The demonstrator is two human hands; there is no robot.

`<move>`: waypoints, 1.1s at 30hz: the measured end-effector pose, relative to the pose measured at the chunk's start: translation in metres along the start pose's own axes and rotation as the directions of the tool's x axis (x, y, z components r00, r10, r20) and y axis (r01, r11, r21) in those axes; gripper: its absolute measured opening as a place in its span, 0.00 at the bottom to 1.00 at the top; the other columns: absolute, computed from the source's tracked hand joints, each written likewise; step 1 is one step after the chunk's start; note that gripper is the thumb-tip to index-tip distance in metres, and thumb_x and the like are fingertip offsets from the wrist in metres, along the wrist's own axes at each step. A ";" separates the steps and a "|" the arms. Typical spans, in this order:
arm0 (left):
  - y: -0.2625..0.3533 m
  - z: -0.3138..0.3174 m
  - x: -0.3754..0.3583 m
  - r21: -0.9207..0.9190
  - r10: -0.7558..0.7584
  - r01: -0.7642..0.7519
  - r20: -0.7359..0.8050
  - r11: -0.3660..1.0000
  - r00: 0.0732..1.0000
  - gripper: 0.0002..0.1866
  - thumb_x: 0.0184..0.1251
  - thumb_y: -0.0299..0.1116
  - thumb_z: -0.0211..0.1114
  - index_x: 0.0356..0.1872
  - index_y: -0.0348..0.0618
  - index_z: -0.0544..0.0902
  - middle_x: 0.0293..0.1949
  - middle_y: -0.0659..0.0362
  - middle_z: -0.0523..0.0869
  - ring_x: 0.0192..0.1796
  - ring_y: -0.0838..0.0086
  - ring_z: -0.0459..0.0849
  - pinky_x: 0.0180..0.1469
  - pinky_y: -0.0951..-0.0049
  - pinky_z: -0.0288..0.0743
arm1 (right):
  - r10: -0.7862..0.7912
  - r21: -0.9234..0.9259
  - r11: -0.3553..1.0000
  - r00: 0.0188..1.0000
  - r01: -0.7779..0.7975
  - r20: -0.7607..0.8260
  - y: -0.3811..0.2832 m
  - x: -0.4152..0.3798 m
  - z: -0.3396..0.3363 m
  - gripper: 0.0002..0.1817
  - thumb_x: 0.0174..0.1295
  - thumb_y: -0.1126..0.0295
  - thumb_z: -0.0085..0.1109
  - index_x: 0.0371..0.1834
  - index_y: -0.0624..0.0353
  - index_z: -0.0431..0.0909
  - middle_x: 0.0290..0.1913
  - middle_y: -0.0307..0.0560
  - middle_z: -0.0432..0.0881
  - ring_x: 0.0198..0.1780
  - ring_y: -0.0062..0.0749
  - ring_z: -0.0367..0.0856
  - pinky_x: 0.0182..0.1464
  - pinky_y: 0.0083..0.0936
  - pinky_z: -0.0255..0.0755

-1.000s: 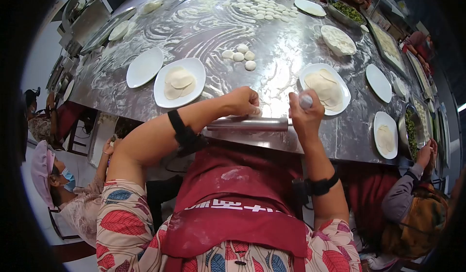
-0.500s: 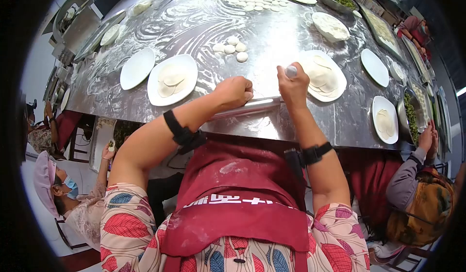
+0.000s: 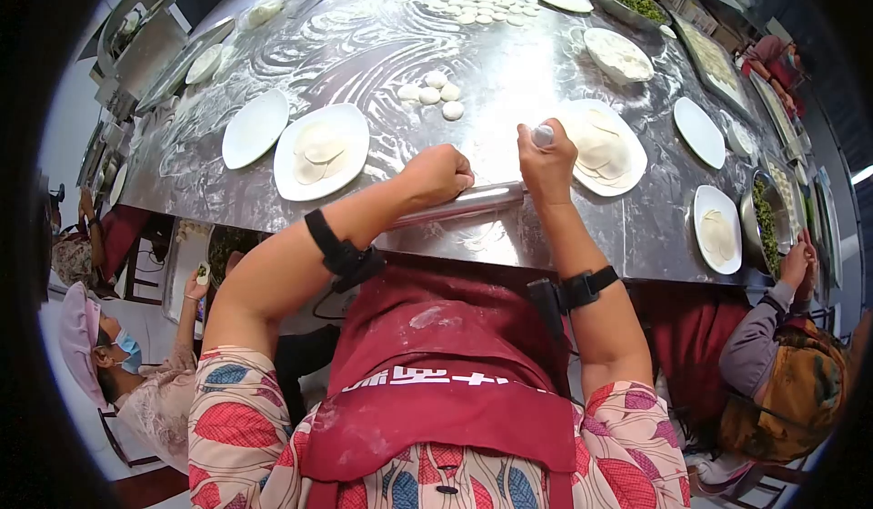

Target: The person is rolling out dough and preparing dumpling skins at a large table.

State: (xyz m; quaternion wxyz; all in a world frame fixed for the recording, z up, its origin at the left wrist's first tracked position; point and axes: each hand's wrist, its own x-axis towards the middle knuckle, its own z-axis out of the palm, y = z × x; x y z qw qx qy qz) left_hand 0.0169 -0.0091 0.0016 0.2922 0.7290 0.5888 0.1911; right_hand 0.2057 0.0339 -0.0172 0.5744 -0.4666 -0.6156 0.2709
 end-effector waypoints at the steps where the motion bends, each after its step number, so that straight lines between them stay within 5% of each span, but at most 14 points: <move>1: -0.002 -0.002 0.004 -0.021 0.030 -0.029 0.059 0.999 0.998 0.09 0.50 0.30 0.66 0.32 0.39 0.87 0.28 0.49 0.86 0.34 0.60 0.85 0.40 0.65 0.77 | -0.001 -0.004 1.000 1.000 0.001 0.016 -0.001 0.003 0.002 0.11 0.57 0.77 0.62 0.23 0.60 0.69 0.15 0.36 0.72 0.15 0.17 0.70 0.17 0.19 0.62; 3: -0.004 -0.006 0.004 0.004 0.123 -0.124 0.121 0.992 0.985 0.08 0.49 0.29 0.65 0.31 0.38 0.86 0.30 0.49 0.86 0.35 0.61 0.85 0.40 0.66 0.77 | 0.095 0.045 0.994 0.995 -0.095 -0.009 -0.015 -0.018 -0.012 0.10 0.57 0.77 0.62 0.23 0.60 0.69 0.15 0.37 0.73 0.15 0.17 0.70 0.16 0.18 0.63; 10: -0.016 -0.015 -0.011 -0.069 0.043 -0.031 0.176 0.997 0.983 0.08 0.48 0.26 0.65 0.32 0.36 0.82 0.28 0.50 0.85 0.34 0.66 0.84 0.38 0.68 0.76 | 0.168 0.083 0.982 0.986 -0.167 -0.011 -0.032 -0.039 -0.025 0.10 0.58 0.76 0.63 0.25 0.60 0.70 0.16 0.37 0.74 0.15 0.17 0.71 0.16 0.17 0.62; 12: -0.014 -0.014 -0.004 -0.023 0.069 -0.067 0.141 0.998 0.988 0.08 0.50 0.28 0.65 0.32 0.36 0.83 0.29 0.49 0.85 0.34 0.63 0.84 0.39 0.66 0.76 | -0.012 -0.032 0.999 1.000 0.012 -0.007 0.001 -0.004 -0.004 0.10 0.57 0.75 0.63 0.25 0.61 0.69 0.15 0.38 0.73 0.16 0.18 0.68 0.19 0.23 0.61; 17: -0.014 -0.006 0.004 0.028 0.146 -0.151 0.127 0.988 0.981 0.08 0.53 0.30 0.64 0.33 0.38 0.83 0.29 0.49 0.85 0.35 0.60 0.84 0.39 0.64 0.75 | 0.017 -0.010 1.000 1.000 -0.017 0.007 -0.007 -0.007 -0.006 0.10 0.55 0.75 0.63 0.26 0.62 0.70 0.15 0.40 0.72 0.16 0.18 0.69 0.20 0.24 0.62; 19: -0.016 -0.007 -0.001 0.023 0.181 -0.185 0.123 0.982 0.976 0.08 0.53 0.30 0.64 0.33 0.37 0.83 0.29 0.50 0.85 0.34 0.61 0.84 0.38 0.65 0.75 | 0.158 0.112 0.981 0.987 -0.157 -0.005 -0.029 -0.040 -0.027 0.09 0.57 0.77 0.62 0.26 0.59 0.71 0.15 0.38 0.74 0.15 0.18 0.71 0.16 0.19 0.63; 22: -0.019 -0.010 -0.003 -0.143 0.054 -0.023 0.214 0.989 0.975 0.09 0.53 0.29 0.64 0.34 0.36 0.82 0.29 0.50 0.85 0.34 0.61 0.84 0.38 0.65 0.75 | 0.138 0.175 0.975 0.990 -0.140 0.020 -0.041 -0.066 -0.041 0.10 0.58 0.79 0.62 0.25 0.60 0.69 0.16 0.35 0.73 0.14 0.16 0.70 0.14 0.19 0.62; 25: -0.009 -0.018 -0.007 -0.121 0.066 -0.036 0.252 0.992 0.965 0.09 0.54 0.29 0.64 0.34 0.36 0.82 0.30 0.50 0.85 0.35 0.61 0.84 0.39 0.65 0.75 | 0.188 0.106 0.977 0.982 -0.187 0.000 -0.032 -0.033 -0.021 0.11 0.57 0.77 0.63 0.24 0.60 0.68 0.16 0.35 0.72 0.15 0.16 0.68 0.16 0.18 0.61; 28: -0.010 -0.010 0.006 0.005 0.096 -0.098 0.140 0.995 0.985 0.08 0.54 0.28 0.63 0.34 0.36 0.83 0.30 0.49 0.85 0.36 0.61 0.84 0.40 0.65 0.75 | -0.031 -0.043 0.999 0.999 0.032 0.023 0.003 0.008 0.005 0.12 0.56 0.76 0.64 0.24 0.61 0.68 0.15 0.35 0.71 0.17 0.16 0.68 0.19 0.19 0.59; 33: -0.012 -0.010 0.001 0.056 0.125 -0.141 0.217 0.988 0.968 0.09 0.51 0.28 0.64 0.34 0.37 0.82 0.29 0.49 0.85 0.33 0.60 0.82 0.38 0.64 0.74 | 0.114 0.052 0.992 0.993 -0.114 0.009 -0.030 -0.038 -0.026 0.11 0.57 0.77 0.63 0.25 0.60 0.68 0.16 0.37 0.73 0.15 0.17 0.69 0.17 0.19 0.60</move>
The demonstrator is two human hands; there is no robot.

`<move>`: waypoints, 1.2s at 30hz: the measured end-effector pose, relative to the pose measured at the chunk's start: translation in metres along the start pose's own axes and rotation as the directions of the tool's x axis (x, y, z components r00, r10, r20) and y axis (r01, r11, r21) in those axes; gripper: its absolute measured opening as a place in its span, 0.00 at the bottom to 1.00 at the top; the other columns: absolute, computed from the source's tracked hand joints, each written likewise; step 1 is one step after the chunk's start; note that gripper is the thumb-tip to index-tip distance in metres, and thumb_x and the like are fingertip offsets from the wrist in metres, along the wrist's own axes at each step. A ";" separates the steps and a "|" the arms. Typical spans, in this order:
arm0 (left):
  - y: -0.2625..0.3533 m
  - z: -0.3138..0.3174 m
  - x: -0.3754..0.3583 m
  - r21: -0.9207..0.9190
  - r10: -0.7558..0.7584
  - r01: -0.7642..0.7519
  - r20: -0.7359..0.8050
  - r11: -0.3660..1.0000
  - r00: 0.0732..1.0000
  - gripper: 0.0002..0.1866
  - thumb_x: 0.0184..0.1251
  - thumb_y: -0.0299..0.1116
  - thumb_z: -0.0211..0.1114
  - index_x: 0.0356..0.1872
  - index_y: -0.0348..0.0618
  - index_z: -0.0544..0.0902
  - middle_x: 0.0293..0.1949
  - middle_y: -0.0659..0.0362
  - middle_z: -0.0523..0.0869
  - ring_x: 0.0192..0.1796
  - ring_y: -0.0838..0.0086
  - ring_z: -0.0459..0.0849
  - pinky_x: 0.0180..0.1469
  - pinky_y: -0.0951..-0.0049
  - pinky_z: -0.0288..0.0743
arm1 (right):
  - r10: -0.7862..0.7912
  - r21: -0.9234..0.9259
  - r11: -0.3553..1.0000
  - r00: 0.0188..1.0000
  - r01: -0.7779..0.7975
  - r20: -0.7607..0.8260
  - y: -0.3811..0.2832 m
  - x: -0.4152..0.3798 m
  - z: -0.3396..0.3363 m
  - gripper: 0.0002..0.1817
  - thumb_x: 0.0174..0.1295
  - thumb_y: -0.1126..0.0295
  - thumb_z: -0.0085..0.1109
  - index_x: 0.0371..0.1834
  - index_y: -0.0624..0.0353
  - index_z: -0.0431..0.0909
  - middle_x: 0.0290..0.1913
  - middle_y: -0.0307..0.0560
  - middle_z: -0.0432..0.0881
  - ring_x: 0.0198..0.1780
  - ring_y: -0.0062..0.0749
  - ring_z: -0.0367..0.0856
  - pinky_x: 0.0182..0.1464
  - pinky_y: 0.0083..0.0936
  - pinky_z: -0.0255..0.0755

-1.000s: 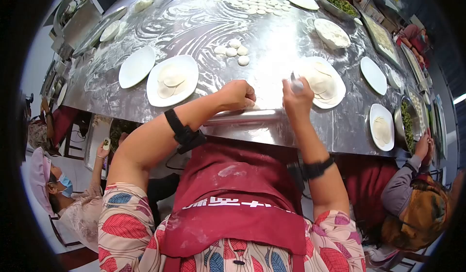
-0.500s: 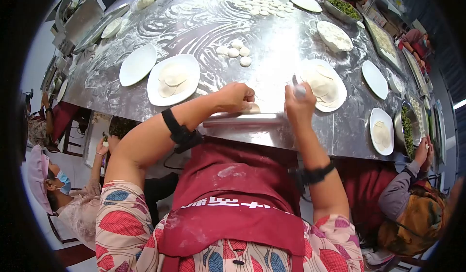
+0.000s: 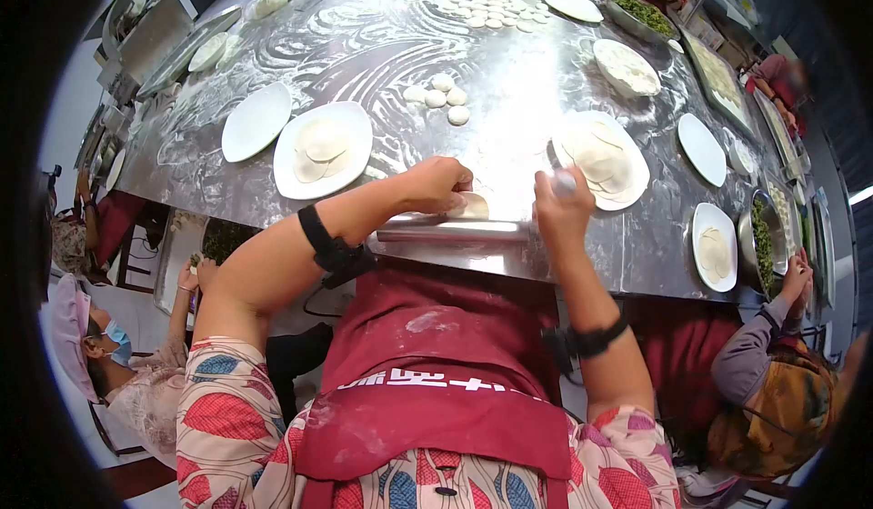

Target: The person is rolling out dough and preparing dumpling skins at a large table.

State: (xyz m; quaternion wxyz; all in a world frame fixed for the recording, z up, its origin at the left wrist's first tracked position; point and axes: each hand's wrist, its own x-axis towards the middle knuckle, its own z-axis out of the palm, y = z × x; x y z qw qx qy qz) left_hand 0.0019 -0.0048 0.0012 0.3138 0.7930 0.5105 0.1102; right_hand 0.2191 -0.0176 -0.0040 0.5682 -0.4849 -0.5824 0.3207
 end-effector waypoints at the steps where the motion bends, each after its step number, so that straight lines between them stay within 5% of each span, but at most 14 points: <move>1: -0.003 0.000 -0.002 -0.047 -0.015 0.014 -0.008 0.999 1.000 0.09 0.51 0.28 0.64 0.34 0.36 0.82 0.29 0.49 0.85 0.33 0.61 0.82 0.38 0.65 0.74 | 0.056 0.041 0.998 0.998 -0.055 -0.005 -0.010 -0.014 -0.007 0.11 0.57 0.77 0.62 0.25 0.60 0.68 0.16 0.37 0.73 0.15 0.17 0.69 0.17 0.19 0.61; 6: -0.005 -0.008 -0.008 -0.159 -0.019 0.028 0.057 0.987 0.998 0.10 0.52 0.29 0.62 0.34 0.35 0.82 0.30 0.47 0.84 0.33 0.58 0.82 0.38 0.63 0.74 | 0.036 0.011 0.999 0.999 -0.036 -0.006 -0.002 -0.004 0.000 0.11 0.57 0.77 0.62 0.24 0.60 0.68 0.16 0.38 0.73 0.15 0.17 0.70 0.17 0.20 0.61; 9: 0.000 -0.006 0.002 -0.026 0.035 -0.037 -0.067 0.999 0.997 0.11 0.55 0.31 0.61 0.35 0.35 0.82 0.31 0.45 0.84 0.35 0.54 0.83 0.40 0.62 0.74 | -0.128 -0.107 0.986 0.991 0.130 0.025 0.019 0.049 0.030 0.11 0.57 0.75 0.62 0.24 0.62 0.68 0.15 0.41 0.74 0.17 0.19 0.71 0.20 0.22 0.63; 14: 0.004 -0.002 0.003 0.031 0.004 -0.004 0.014 1.000 1.000 0.11 0.54 0.31 0.59 0.34 0.35 0.82 0.31 0.43 0.83 0.37 0.52 0.82 0.41 0.61 0.73 | -0.009 -0.040 0.999 1.000 0.009 0.003 0.002 0.016 0.009 0.10 0.57 0.77 0.62 0.24 0.62 0.69 0.15 0.38 0.73 0.15 0.17 0.70 0.17 0.21 0.61; 19: 0.002 -0.002 -0.007 -0.120 -0.025 0.026 0.010 0.992 1.000 0.11 0.53 0.31 0.59 0.34 0.33 0.80 0.32 0.43 0.83 0.37 0.53 0.81 0.41 0.61 0.72 | 0.076 0.027 0.997 0.997 -0.075 -0.011 -0.014 -0.023 -0.011 0.09 0.57 0.79 0.62 0.25 0.61 0.70 0.15 0.38 0.73 0.14 0.17 0.71 0.14 0.18 0.61; 25: 0.010 0.000 0.009 -0.030 -0.058 0.057 -0.042 0.998 0.997 0.12 0.58 0.34 0.59 0.35 0.34 0.82 0.33 0.41 0.83 0.40 0.50 0.81 0.43 0.59 0.72 | -0.093 -0.117 0.989 0.995 0.096 0.031 0.019 0.052 0.034 0.10 0.57 0.74 0.63 0.26 0.63 0.70 0.16 0.38 0.73 0.15 0.18 0.69 0.18 0.21 0.61; 28: 0.016 -0.005 0.006 0.023 -0.047 0.046 0.044 0.999 0.998 0.12 0.58 0.33 0.59 0.36 0.34 0.82 0.34 0.40 0.83 0.41 0.49 0.82 0.44 0.59 0.73 | -0.048 -0.046 0.998 0.999 0.048 0.010 0.009 0.021 0.011 0.10 0.57 0.75 0.63 0.25 0.63 0.70 0.16 0.39 0.74 0.15 0.18 0.70 0.18 0.21 0.61; 31: 0.007 -0.002 -0.003 -0.063 -0.029 0.026 -0.040 0.998 0.999 0.12 0.55 0.30 0.60 0.37 0.33 0.81 0.35 0.40 0.83 0.41 0.50 0.81 0.45 0.60 0.72 | 0.091 0.122 0.988 0.996 -0.090 -0.010 -0.007 -0.026 -0.012 0.09 0.58 0.77 0.62 0.25 0.61 0.71 0.16 0.38 0.75 0.15 0.18 0.71 0.15 0.18 0.61; 36: 0.011 -0.005 -0.002 -0.082 -0.059 0.058 -0.010 0.995 0.998 0.12 0.55 0.30 0.61 0.37 0.34 0.81 0.35 0.42 0.84 0.42 0.51 0.82 0.45 0.60 0.73 | -0.052 0.002 0.999 0.999 0.052 0.000 0.011 0.028 0.016 0.10 0.58 0.77 0.62 0.24 0.61 0.69 0.16 0.36 0.73 0.14 0.18 0.69 0.14 0.19 0.60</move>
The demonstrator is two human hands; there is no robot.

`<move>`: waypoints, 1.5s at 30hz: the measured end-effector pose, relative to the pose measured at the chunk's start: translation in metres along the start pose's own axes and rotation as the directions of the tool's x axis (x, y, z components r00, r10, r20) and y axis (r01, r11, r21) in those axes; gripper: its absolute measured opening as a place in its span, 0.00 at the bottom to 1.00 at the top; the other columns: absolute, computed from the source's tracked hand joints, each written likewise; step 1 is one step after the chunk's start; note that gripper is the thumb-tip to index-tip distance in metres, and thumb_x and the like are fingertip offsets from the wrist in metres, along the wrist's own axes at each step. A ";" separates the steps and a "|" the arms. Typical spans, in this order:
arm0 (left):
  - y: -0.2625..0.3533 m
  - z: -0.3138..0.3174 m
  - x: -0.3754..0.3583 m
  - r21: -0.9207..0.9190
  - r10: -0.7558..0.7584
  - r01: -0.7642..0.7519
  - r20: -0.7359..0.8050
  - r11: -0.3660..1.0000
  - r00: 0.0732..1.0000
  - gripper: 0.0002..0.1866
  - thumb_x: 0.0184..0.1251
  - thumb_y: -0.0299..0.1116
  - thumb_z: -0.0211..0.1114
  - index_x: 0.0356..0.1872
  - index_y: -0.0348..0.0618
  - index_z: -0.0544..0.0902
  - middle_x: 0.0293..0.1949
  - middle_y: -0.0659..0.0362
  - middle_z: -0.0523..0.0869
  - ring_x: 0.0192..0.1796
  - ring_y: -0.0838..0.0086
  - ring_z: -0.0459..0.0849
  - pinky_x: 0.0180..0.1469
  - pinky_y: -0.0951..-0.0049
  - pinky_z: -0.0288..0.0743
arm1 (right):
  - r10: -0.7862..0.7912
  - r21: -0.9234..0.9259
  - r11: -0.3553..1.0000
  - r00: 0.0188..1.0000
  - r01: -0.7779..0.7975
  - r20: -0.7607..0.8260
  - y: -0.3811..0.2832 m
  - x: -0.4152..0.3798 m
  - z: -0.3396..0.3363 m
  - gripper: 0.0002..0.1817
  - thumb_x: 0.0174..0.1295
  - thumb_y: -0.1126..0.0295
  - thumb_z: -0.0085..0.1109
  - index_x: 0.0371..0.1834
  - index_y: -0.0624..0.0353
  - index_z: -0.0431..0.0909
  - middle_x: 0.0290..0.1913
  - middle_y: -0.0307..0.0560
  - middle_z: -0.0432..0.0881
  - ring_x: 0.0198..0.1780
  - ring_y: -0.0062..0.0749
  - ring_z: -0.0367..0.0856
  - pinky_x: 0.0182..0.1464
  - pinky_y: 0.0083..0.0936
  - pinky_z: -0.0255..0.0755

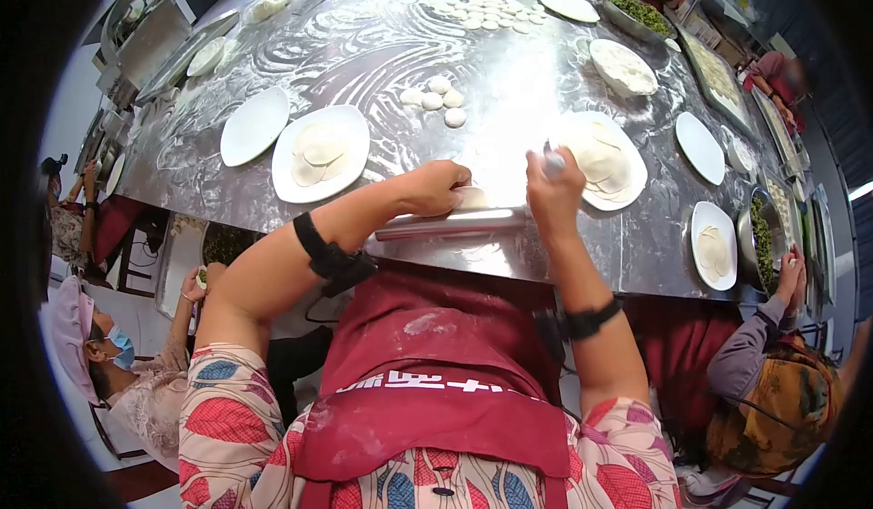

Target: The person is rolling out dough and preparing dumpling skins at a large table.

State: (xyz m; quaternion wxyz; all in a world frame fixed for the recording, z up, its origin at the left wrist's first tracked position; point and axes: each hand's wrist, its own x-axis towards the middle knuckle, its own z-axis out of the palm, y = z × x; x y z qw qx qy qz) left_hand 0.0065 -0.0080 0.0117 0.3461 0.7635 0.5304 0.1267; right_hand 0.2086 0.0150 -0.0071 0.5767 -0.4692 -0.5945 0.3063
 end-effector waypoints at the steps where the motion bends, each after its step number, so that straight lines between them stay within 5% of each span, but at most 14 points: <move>1: -0.003 0.004 0.007 0.010 -0.019 0.020 -0.036 1.000 0.999 0.12 0.55 0.31 0.61 0.37 0.34 0.81 0.35 0.42 0.84 0.42 0.51 0.82 0.45 0.60 0.73 | -0.088 -0.043 0.995 0.996 0.088 0.010 0.012 0.014 0.009 0.10 0.58 0.77 0.62 0.24 0.60 0.69 0.16 0.36 0.73 0.14 0.18 0.69 0.14 0.19 0.60; 4: 0.002 0.005 0.010 0.022 -0.047 0.048 -0.062 0.999 0.997 0.12 0.56 0.33 0.62 0.36 0.34 0.82 0.35 0.42 0.84 0.42 0.51 0.82 0.46 0.60 0.73 | -0.099 -0.117 0.988 0.995 0.101 0.022 0.013 0.023 0.016 0.11 0.58 0.77 0.61 0.24 0.60 0.68 0.15 0.36 0.73 0.14 0.17 0.69 0.15 0.19 0.60; 7: -0.001 0.006 0.010 0.073 -0.002 0.005 -0.038 0.997 0.999 0.13 0.54 0.31 0.61 0.37 0.34 0.81 0.35 0.42 0.84 0.42 0.50 0.82 0.46 0.60 0.74 | 0.109 0.014 0.994 0.994 -0.109 -0.001 -0.017 -0.018 -0.010 0.12 0.58 0.77 0.61 0.23 0.60 0.67 0.15 0.36 0.73 0.14 0.17 0.70 0.16 0.18 0.61; 10: -0.007 0.005 0.005 0.051 -0.004 0.003 0.007 0.999 1.000 0.14 0.51 0.29 0.59 0.39 0.33 0.81 0.36 0.41 0.83 0.43 0.51 0.82 0.46 0.60 0.74 | 0.125 0.107 0.986 0.992 -0.125 0.007 -0.030 -0.055 -0.029 0.12 0.59 0.77 0.61 0.23 0.61 0.67 0.15 0.36 0.73 0.15 0.17 0.70 0.16 0.18 0.61; 16: -0.005 0.002 -0.003 -0.031 -0.046 0.044 -0.060 0.999 0.997 0.14 0.56 0.33 0.60 0.40 0.33 0.81 0.36 0.42 0.84 0.43 0.52 0.82 0.46 0.61 0.74 | -0.047 -0.102 0.994 0.999 0.044 -0.028 0.007 0.018 0.017 0.11 0.56 0.74 0.63 0.24 0.63 0.68 0.17 0.43 0.74 0.20 0.22 0.71 0.24 0.24 0.65; 21: 0.006 0.001 0.000 0.012 -0.144 0.144 -0.013 0.990 0.990 0.18 0.56 0.39 0.62 0.43 0.36 0.83 0.38 0.42 0.84 0.44 0.52 0.83 0.47 0.60 0.74 | -0.102 -0.057 0.993 0.995 0.100 -0.021 0.007 0.008 0.007 0.09 0.59 0.75 0.60 0.25 0.62 0.69 0.17 0.39 0.74 0.18 0.21 0.70 0.21 0.22 0.65; 22: 0.002 0.009 -0.002 0.076 -0.078 0.082 -0.051 0.994 0.996 0.19 0.55 0.40 0.63 0.42 0.36 0.83 0.38 0.42 0.84 0.43 0.52 0.83 0.47 0.60 0.74 | 0.089 0.040 0.995 0.996 -0.089 0.004 -0.008 -0.010 -0.004 0.08 0.60 0.75 0.59 0.26 0.60 0.70 0.18 0.36 0.73 0.16 0.18 0.70 0.17 0.19 0.63; 23: -0.004 0.017 -0.002 0.144 -0.014 0.027 -0.088 0.989 0.996 0.19 0.54 0.41 0.64 0.42 0.37 0.83 0.37 0.43 0.84 0.43 0.52 0.83 0.46 0.60 0.74 | 0.097 0.069 0.993 0.995 -0.096 -0.022 -0.008 -0.026 -0.014 0.07 0.60 0.75 0.60 0.28 0.59 0.71 0.18 0.36 0.73 0.15 0.16 0.69 0.15 0.16 0.60; 28: -0.002 0.007 -0.023 -0.098 0.040 -0.052 -0.113 0.994 0.993 0.16 0.47 0.35 0.68 0.37 0.35 0.81 0.33 0.43 0.83 0.41 0.54 0.83 0.45 0.64 0.75 | 0.061 0.076 0.995 0.998 -0.060 -0.019 -0.026 -0.066 -0.032 0.11 0.62 0.78 0.59 0.27 0.58 0.66 0.16 0.37 0.71 0.15 0.17 0.70 0.15 0.16 0.62; 33: -0.051 -0.044 -0.059 -0.212 -0.084 0.025 -0.270 0.977 0.959 0.21 0.46 0.31 0.71 0.43 0.35 0.80 0.38 0.47 0.84 0.42 0.63 0.83 0.45 0.67 0.76 | 0.066 0.102 0.992 0.998 -0.067 0.013 -0.025 -0.056 -0.028 0.12 0.62 0.78 0.59 0.26 0.57 0.65 0.15 0.37 0.70 0.14 0.17 0.69 0.15 0.16 0.61; 35: -0.083 -0.079 -0.071 -0.162 -0.128 0.081 -0.303 0.983 0.945 0.23 0.46 0.32 0.71 0.46 0.37 0.80 0.41 0.48 0.85 0.43 0.65 0.83 0.46 0.68 0.76 | 0.059 0.101 0.993 0.998 -0.059 0.010 -0.022 -0.053 -0.027 0.12 0.62 0.78 0.59 0.26 0.57 0.65 0.16 0.37 0.70 0.14 0.17 0.69 0.15 0.17 0.61; 37: -0.098 -0.117 -0.081 -0.056 -0.326 0.326 -0.323 0.944 0.888 0.22 0.47 0.32 0.71 0.46 0.37 0.80 0.40 0.48 0.85 0.43 0.66 0.83 0.47 0.67 0.76 | 0.024 0.085 0.996 1.000 -0.024 0.003 -0.020 -0.054 -0.027 0.12 0.64 0.77 0.58 0.26 0.57 0.65 0.14 0.37 0.70 0.13 0.18 0.69 0.15 0.16 0.60; 39: -0.130 -0.145 -0.072 0.066 -0.311 0.401 -0.522 0.914 0.794 0.21 0.51 0.33 0.70 0.48 0.37 0.80 0.42 0.48 0.85 0.45 0.62 0.84 0.48 0.66 0.77 | 0.010 0.095 0.995 1.000 -0.011 0.004 -0.019 -0.056 -0.028 0.11 0.64 0.76 0.58 0.26 0.57 0.66 0.13 0.37 0.70 0.12 0.18 0.68 0.15 0.16 0.60; 45: -0.103 -0.153 -0.001 0.340 -0.254 0.429 -0.453 0.837 0.855 0.25 0.60 0.42 0.63 0.55 0.37 0.76 0.54 0.43 0.78 0.58 0.52 0.76 0.60 0.58 0.70 | 0.013 0.104 0.995 1.000 -0.015 0.011 -0.018 -0.056 -0.031 0.12 0.61 0.79 0.60 0.26 0.58 0.67 0.16 0.37 0.71 0.15 0.16 0.70 0.16 0.16 0.61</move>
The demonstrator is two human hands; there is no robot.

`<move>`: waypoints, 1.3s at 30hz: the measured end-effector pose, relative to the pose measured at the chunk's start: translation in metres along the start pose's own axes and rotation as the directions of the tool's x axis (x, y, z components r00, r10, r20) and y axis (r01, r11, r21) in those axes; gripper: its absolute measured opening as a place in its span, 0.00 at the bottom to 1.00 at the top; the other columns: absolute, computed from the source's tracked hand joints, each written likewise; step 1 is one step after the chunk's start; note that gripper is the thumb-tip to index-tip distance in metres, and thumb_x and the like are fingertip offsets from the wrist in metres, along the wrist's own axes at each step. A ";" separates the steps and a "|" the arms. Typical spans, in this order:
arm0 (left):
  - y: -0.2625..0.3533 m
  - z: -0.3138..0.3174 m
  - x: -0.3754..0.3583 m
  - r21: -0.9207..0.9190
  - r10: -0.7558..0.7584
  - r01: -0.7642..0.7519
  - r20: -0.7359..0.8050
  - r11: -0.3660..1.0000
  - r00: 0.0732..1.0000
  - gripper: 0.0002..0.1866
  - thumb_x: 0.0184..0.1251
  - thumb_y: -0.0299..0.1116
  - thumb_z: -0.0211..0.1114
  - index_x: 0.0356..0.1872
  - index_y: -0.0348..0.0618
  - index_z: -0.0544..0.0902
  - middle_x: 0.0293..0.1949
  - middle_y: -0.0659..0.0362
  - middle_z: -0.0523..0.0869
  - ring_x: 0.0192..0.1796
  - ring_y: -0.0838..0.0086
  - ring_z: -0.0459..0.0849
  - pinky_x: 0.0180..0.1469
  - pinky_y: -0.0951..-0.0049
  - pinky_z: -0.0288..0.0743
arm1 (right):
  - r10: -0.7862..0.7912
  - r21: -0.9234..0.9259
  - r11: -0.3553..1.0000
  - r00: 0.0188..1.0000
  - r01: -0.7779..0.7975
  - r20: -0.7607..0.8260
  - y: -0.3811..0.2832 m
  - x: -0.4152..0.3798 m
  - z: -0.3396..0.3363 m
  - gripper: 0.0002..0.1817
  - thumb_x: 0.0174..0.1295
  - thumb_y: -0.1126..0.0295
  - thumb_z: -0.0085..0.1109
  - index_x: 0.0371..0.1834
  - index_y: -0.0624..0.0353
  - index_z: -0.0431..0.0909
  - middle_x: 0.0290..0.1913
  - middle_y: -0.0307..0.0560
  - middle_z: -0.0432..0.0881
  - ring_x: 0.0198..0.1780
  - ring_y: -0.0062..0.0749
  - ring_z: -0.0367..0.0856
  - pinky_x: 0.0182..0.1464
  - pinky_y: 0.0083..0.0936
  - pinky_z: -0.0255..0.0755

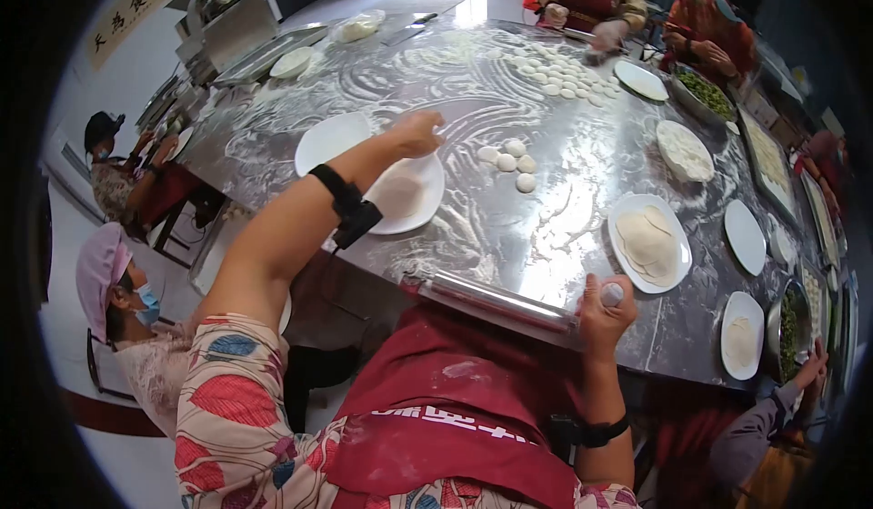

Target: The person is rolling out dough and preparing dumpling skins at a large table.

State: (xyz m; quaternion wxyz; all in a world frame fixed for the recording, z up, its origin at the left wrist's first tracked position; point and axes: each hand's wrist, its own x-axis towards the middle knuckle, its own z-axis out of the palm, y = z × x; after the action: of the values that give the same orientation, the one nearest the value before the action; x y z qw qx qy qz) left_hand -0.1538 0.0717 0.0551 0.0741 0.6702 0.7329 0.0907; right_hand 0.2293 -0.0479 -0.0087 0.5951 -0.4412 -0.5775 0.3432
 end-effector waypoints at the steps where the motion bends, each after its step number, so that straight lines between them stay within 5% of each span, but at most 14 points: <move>1: 0.024 -0.002 0.001 -0.068 -0.054 0.059 0.082 0.996 0.995 0.28 0.62 0.45 0.61 0.59 0.37 0.73 0.59 0.41 0.74 0.63 0.49 0.72 0.63 0.56 0.67 | -0.007 -0.006 1.000 1.000 0.007 0.002 -0.002 0.001 0.001 0.12 0.61 0.79 0.60 0.26 0.58 0.67 0.15 0.37 0.71 0.15 0.16 0.71 0.16 0.16 0.61; 8: 0.063 0.089 0.072 -0.107 -0.019 0.032 0.117 0.994 0.993 0.27 0.63 0.42 0.59 0.59 0.36 0.72 0.60 0.39 0.73 0.62 0.48 0.72 0.62 0.55 0.67 | -0.026 -0.041 0.999 1.000 0.026 -0.004 0.001 0.001 -0.001 0.11 0.60 0.80 0.61 0.26 0.58 0.67 0.15 0.37 0.71 0.16 0.16 0.72 0.17 0.16 0.61; 10: 0.076 0.083 0.061 -0.071 0.128 -0.116 0.199 0.991 0.972 0.26 0.62 0.40 0.58 0.58 0.35 0.71 0.59 0.38 0.73 0.61 0.48 0.72 0.62 0.55 0.67 | -0.041 -0.087 0.995 0.999 0.040 -0.010 0.006 0.000 -0.002 0.11 0.59 0.80 0.61 0.26 0.58 0.67 0.15 0.36 0.71 0.16 0.16 0.71 0.18 0.16 0.61; 14: 0.095 0.110 0.021 -0.010 0.242 -0.242 0.043 0.970 0.969 0.18 0.59 0.32 0.58 0.50 0.37 0.78 0.53 0.41 0.77 0.58 0.54 0.75 0.56 0.59 0.73 | -0.014 -0.033 0.999 1.000 0.013 -0.021 0.001 0.003 0.003 0.11 0.59 0.81 0.61 0.25 0.59 0.67 0.15 0.35 0.70 0.16 0.15 0.70 0.18 0.17 0.60; 20: 0.114 0.087 -0.053 -0.015 0.366 -0.366 0.047 0.931 0.929 0.10 0.55 0.25 0.60 0.40 0.38 0.78 0.47 0.45 0.78 0.52 0.51 0.77 0.53 0.58 0.72 | 0.023 -0.004 1.000 1.000 -0.023 -0.016 -0.001 0.003 0.003 0.12 0.60 0.80 0.61 0.25 0.58 0.67 0.15 0.35 0.71 0.17 0.14 0.69 0.19 0.16 0.60; 26: 0.124 0.054 -0.077 -0.212 0.295 -0.239 0.294 0.947 0.909 0.11 0.48 0.30 0.72 0.31 0.38 0.81 0.32 0.50 0.84 0.38 0.60 0.83 0.42 0.64 0.77 | 0.015 0.027 1.000 1.000 -0.015 0.008 -0.004 -0.007 -0.002 0.12 0.60 0.79 0.61 0.25 0.58 0.66 0.15 0.35 0.71 0.15 0.15 0.69 0.16 0.17 0.60; 29: 0.124 0.072 -0.083 -0.622 0.262 0.096 0.459 0.777 0.849 0.08 0.49 0.29 0.72 0.29 0.38 0.83 0.27 0.56 0.85 0.31 0.71 0.83 0.37 0.69 0.76 | 0.055 0.050 0.997 0.998 -0.056 0.017 -0.005 -0.008 -0.003 0.12 0.60 0.79 0.61 0.26 0.58 0.67 0.15 0.35 0.71 0.15 0.15 0.70 0.16 0.16 0.60; 32: 0.128 0.080 -0.091 -0.642 0.335 -0.040 0.345 0.766 0.877 0.07 0.51 0.29 0.71 0.29 0.38 0.84 0.27 0.58 0.85 0.32 0.78 0.81 0.36 0.71 0.75 | 0.071 0.016 0.997 0.997 -0.072 0.028 -0.011 0.003 0.001 0.11 0.59 0.78 0.62 0.26 0.59 0.67 0.15 0.35 0.71 0.15 0.14 0.70 0.16 0.16 0.60; 39: 0.145 0.092 -0.091 -0.451 0.339 -0.210 0.228 0.867 0.913 0.07 0.47 0.30 0.69 0.28 0.41 0.84 0.29 0.53 0.86 0.35 0.64 0.85 0.39 0.66 0.76 | -0.022 0.025 0.999 0.995 0.020 0.093 -0.002 0.048 0.021 0.12 0.59 0.76 0.63 0.25 0.59 0.68 0.15 0.35 0.72 0.14 0.15 0.68 0.15 0.17 0.59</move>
State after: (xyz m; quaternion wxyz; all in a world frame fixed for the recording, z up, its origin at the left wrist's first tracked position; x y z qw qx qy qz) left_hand 0.0158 -0.0035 -0.0016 0.3120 0.7430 0.5723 0.1520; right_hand 0.2129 -0.0021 0.0098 0.5764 -0.4113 -0.6050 0.3641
